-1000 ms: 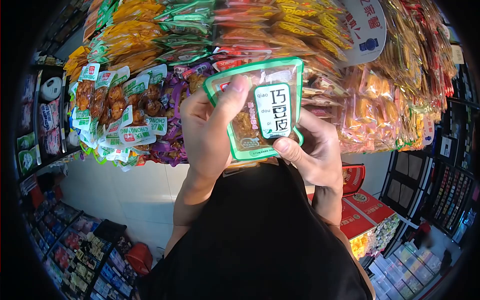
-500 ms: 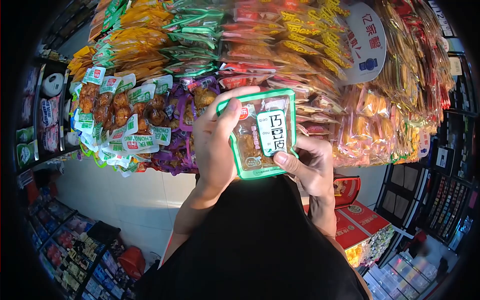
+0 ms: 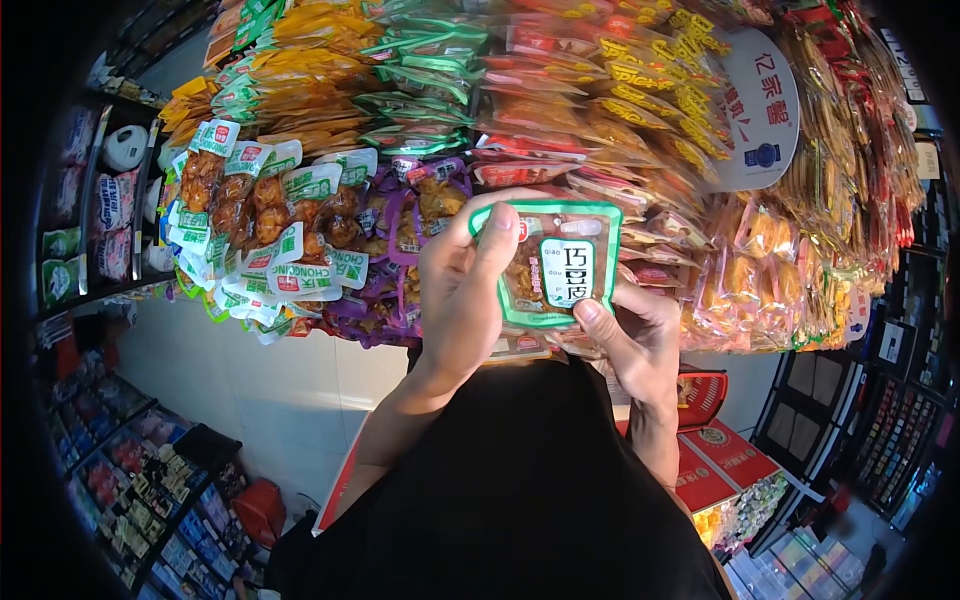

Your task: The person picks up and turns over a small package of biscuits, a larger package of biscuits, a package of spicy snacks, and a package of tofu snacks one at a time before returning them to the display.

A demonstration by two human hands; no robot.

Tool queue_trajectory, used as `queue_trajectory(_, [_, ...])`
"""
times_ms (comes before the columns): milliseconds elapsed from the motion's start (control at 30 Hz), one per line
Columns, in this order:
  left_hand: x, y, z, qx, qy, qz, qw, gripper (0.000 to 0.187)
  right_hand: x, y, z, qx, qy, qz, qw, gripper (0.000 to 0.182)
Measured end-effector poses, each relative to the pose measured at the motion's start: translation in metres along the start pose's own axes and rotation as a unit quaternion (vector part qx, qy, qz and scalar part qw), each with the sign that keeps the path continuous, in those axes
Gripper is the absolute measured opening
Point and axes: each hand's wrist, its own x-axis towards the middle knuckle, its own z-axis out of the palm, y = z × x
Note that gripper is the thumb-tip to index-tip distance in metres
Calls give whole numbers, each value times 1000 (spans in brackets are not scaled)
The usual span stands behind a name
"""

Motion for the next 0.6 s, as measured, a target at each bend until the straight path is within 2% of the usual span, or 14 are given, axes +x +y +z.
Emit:
queue_trajectory(33, [-1,-1,-1,4,1,10,1000,34,2,4,2,1,-1,0,1000,15])
queue_trajectory(100, [-2,-2,0,-2,1,14,1000,33,4,12,3,-43,37,-77,995,13])
queue_trajectory(267, [-7,-2,1,-10,28,9,1000,31,-3,12,3,-85,82,-80,990,11])
queue_trajectory(367, [-7,-1,-3,17,15,-1,1000,31,-7,12,-1,-119,91,-82,985,10])
queue_trajectory(400, [-6,2,-2,-14,4,-27,1000,29,-8,12,-1,-130,93,-77,984,11])
queue_trajectory(600, [-7,8,-7,24,-62,-40,997,27,-9,-2,4,-40,114,-57,991,16])
